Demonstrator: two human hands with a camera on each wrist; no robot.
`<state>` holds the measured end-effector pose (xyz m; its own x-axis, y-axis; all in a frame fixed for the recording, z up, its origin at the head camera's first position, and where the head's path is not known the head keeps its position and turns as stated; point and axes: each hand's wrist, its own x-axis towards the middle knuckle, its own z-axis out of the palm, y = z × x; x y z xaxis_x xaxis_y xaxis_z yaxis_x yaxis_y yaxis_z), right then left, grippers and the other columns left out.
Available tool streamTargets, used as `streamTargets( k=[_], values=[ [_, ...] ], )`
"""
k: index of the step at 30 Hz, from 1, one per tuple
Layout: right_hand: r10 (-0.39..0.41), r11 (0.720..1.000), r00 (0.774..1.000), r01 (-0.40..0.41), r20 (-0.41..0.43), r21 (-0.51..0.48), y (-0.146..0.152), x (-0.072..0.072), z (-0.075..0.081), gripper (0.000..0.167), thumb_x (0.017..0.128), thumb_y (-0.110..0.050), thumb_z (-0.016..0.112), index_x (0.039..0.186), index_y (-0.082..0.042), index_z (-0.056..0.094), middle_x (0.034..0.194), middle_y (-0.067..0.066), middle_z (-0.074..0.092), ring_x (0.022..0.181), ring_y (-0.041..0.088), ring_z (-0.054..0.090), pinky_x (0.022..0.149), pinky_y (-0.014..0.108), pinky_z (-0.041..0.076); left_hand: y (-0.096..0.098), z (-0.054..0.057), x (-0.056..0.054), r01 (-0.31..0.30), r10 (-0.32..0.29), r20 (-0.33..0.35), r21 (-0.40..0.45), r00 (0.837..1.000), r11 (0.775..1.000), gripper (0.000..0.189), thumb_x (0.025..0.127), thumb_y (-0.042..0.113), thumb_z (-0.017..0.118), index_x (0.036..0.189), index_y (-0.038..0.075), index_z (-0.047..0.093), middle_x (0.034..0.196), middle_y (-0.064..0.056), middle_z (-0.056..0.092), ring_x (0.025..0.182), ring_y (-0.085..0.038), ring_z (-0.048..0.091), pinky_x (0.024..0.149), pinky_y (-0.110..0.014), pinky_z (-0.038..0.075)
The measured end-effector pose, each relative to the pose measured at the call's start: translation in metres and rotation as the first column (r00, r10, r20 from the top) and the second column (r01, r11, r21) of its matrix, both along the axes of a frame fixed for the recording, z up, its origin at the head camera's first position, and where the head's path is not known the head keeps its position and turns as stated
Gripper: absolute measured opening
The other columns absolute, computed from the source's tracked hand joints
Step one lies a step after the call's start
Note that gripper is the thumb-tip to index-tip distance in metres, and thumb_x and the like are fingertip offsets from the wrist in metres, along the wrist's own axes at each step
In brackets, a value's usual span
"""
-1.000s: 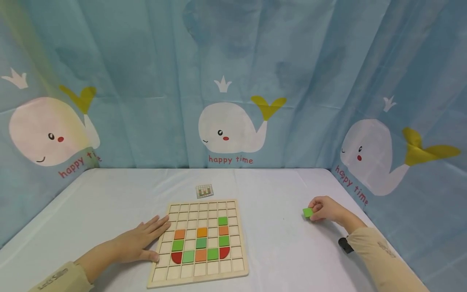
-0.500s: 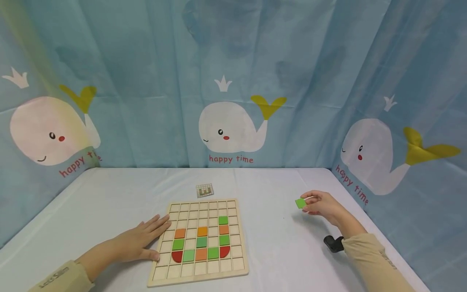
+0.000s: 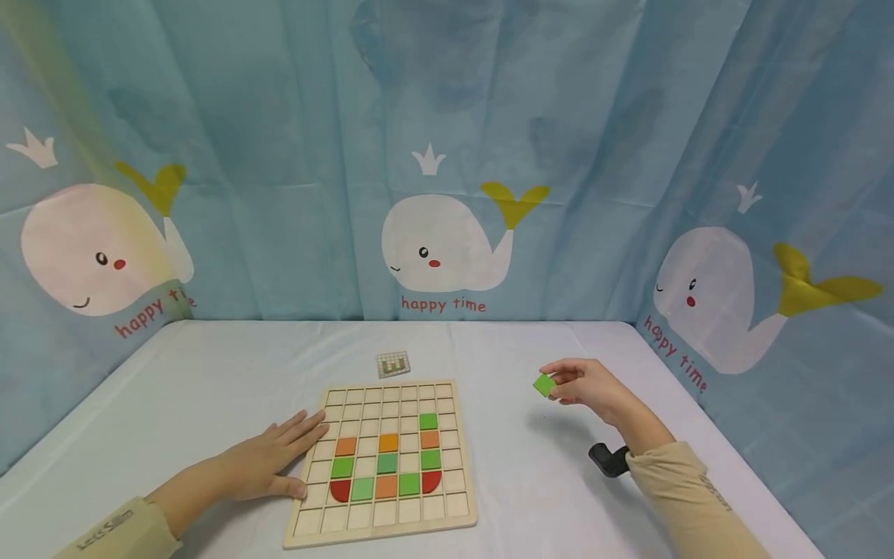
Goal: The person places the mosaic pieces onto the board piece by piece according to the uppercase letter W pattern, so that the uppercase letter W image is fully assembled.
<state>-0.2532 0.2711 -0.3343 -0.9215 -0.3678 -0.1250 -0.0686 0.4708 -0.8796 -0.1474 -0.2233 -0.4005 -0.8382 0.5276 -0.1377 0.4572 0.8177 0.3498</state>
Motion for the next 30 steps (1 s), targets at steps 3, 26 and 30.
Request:
streamTargets(
  k=[3,26,30],
  values=[
    [0.025,1.000,1.000,-0.025,-0.005,-0.005,-0.009,0.000,0.002,0.042,0.092,0.001,0.059,0.131,0.013,0.049,0.109,0.014,0.062,0.092,0.022,0.063,0.080,0.033,0.051,0.000,0.000,0.000,0.001,-0.001,-0.001,0.000,1.000,1.000,0.097,0.085,0.065,0.056,0.153,0.002,0.027,0.159,-0.019,0.018,0.143,-0.047,0.013,0.104,-0.070,0.020],
    [0.132,0.988,0.990,-0.128,0.055,-0.084,-0.070,-0.006,0.006,0.029,0.090,0.003,0.055,0.118,0.009,0.060,0.093,0.009,0.063,0.083,0.022,0.062,0.075,0.033,0.052,0.001,0.003,0.001,-0.018,0.018,0.006,-0.002,1.000,1.000,0.098,0.083,0.068,0.056,0.152,0.003,0.029,0.159,-0.018,0.019,0.143,-0.046,0.014,0.104,-0.070,0.020],
    [0.172,0.981,0.984,-0.166,0.054,-0.096,-0.079,-0.006,0.002,0.029,0.090,0.002,0.055,0.117,0.010,0.061,0.088,0.008,0.065,0.079,0.022,0.061,0.075,0.035,0.052,0.001,0.003,0.001,-0.013,0.013,0.001,-0.002,1.000,1.000,0.098,0.083,0.068,0.055,0.152,0.003,0.029,0.159,-0.018,0.019,0.143,-0.046,0.014,0.104,-0.070,0.020]
  ],
)
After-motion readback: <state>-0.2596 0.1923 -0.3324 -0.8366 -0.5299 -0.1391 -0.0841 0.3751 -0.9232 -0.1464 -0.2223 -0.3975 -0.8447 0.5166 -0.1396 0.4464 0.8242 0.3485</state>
